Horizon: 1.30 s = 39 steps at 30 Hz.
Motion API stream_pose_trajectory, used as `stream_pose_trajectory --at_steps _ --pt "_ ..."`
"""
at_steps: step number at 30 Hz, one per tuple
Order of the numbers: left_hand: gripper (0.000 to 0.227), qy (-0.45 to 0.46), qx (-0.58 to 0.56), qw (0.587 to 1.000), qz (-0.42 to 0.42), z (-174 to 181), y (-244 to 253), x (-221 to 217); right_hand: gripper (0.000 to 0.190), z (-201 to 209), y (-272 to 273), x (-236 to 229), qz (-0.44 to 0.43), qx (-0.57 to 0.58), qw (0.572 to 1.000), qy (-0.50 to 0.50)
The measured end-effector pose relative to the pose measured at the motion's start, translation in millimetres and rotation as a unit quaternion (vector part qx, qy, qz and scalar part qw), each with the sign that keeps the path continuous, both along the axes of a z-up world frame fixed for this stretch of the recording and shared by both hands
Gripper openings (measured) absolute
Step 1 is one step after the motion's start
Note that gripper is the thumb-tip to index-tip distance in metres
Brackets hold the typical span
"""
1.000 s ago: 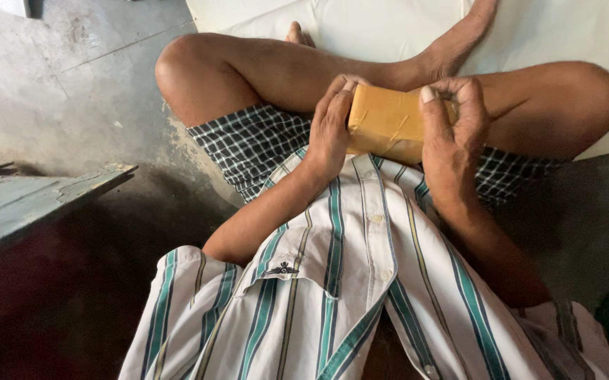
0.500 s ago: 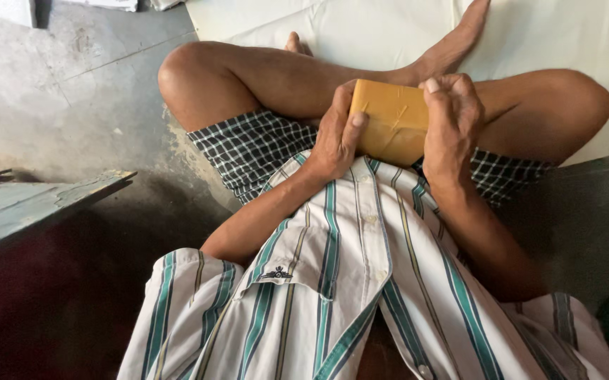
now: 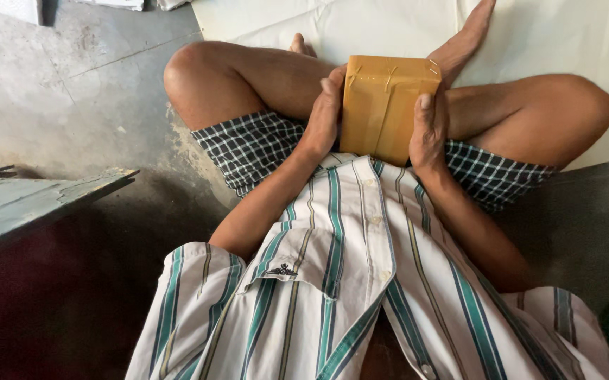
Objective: The person sits on the floor and packs a small cardboard box with white foam inserts and a product box. They close the flaps and seal the box with packing tape, smoothing the tape to secure it.
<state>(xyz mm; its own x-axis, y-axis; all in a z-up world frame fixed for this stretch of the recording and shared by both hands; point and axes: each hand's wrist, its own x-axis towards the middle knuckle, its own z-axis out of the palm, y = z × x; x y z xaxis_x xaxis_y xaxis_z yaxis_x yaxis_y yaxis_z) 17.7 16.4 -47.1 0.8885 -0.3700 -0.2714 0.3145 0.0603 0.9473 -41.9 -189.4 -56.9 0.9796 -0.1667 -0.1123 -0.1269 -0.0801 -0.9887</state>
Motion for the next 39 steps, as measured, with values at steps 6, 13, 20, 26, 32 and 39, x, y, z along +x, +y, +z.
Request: stream_pose_trajectory --at_steps 6,13,20,26,32,39 --pt "0.063 -0.034 0.128 0.991 0.003 10.6 -6.0 -1.1 0.065 2.8 2.5 0.8 0.005 -0.010 1.000 -0.005" --pt "0.064 -0.056 0.156 0.986 -0.020 12.7 -1.2 9.2 0.065 -1.0 2.4 2.5 -0.010 -0.042 0.999 0.009" --pt "0.069 -0.056 -0.018 0.998 -0.014 -4.1 8.9 9.4 0.059 -6.5 0.6 0.9 -0.008 -0.028 0.999 -0.024" --pt "0.069 -0.081 0.172 0.982 -0.018 0.3 -1.2 14.8 0.059 9.5 5.1 8.7 -0.009 -0.013 1.000 -0.009" --pt "0.057 -0.112 0.202 0.972 0.032 7.7 -13.7 18.8 0.057 19.8 9.7 13.9 -0.017 -0.064 0.997 0.028" --pt "0.058 -0.108 0.222 0.968 0.049 0.8 -10.9 18.3 0.058 -32.3 3.9 2.8 -0.097 -0.116 0.987 0.049"
